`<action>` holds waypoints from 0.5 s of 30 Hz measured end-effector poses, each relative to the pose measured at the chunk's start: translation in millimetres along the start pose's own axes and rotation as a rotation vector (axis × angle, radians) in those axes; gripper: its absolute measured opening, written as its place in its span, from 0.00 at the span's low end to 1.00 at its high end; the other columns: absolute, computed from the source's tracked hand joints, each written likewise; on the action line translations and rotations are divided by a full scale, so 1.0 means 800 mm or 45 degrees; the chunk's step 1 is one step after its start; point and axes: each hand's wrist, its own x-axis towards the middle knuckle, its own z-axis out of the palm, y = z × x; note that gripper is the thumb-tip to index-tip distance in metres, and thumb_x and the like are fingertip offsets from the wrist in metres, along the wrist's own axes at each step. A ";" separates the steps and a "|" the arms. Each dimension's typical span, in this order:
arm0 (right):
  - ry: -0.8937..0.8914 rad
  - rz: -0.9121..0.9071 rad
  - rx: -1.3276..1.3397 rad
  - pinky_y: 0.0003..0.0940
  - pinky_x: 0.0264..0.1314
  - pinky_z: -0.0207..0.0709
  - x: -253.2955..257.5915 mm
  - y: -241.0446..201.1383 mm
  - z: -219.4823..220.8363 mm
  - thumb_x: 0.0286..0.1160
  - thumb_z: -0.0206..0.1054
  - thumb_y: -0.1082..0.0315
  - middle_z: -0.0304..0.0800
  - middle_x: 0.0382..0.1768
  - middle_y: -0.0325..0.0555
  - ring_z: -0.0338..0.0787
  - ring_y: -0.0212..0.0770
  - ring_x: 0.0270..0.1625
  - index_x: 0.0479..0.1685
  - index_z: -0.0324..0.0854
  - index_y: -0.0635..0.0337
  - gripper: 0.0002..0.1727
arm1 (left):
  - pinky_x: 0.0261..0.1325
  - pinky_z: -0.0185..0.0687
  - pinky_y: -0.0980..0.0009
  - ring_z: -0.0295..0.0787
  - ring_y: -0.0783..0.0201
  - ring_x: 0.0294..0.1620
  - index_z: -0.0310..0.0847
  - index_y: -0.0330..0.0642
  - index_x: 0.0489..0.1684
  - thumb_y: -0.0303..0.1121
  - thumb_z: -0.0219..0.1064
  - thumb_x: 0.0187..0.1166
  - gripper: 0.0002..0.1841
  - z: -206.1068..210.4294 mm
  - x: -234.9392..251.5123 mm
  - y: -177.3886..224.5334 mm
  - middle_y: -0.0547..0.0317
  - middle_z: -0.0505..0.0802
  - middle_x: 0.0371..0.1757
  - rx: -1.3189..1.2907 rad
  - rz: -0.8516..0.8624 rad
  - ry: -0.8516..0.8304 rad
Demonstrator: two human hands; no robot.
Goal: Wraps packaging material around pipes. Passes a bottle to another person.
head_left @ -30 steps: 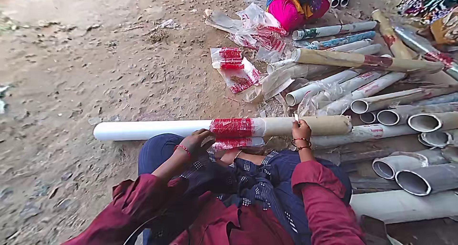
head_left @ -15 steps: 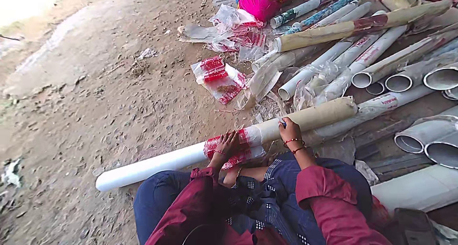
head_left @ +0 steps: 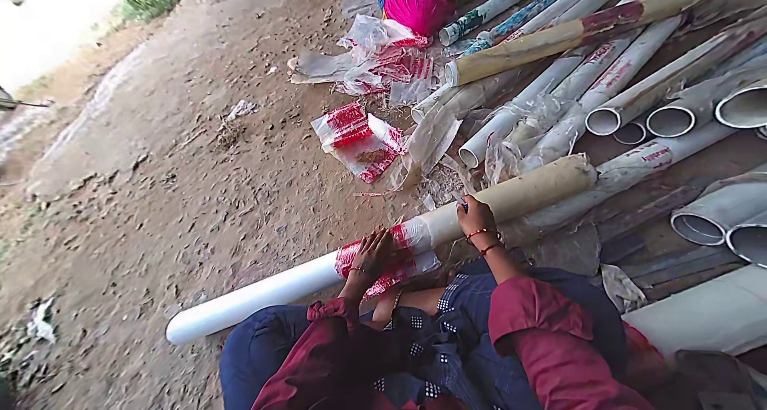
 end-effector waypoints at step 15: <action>-0.016 -0.115 0.071 0.53 0.75 0.77 -0.013 -0.015 -0.010 0.93 0.53 0.64 0.89 0.66 0.61 0.88 0.56 0.72 0.77 0.77 0.62 0.21 | 0.71 0.73 0.30 0.78 0.32 0.77 0.54 0.53 0.95 0.55 0.84 0.60 0.57 -0.020 0.069 0.009 0.39 0.74 0.86 0.091 0.051 -0.370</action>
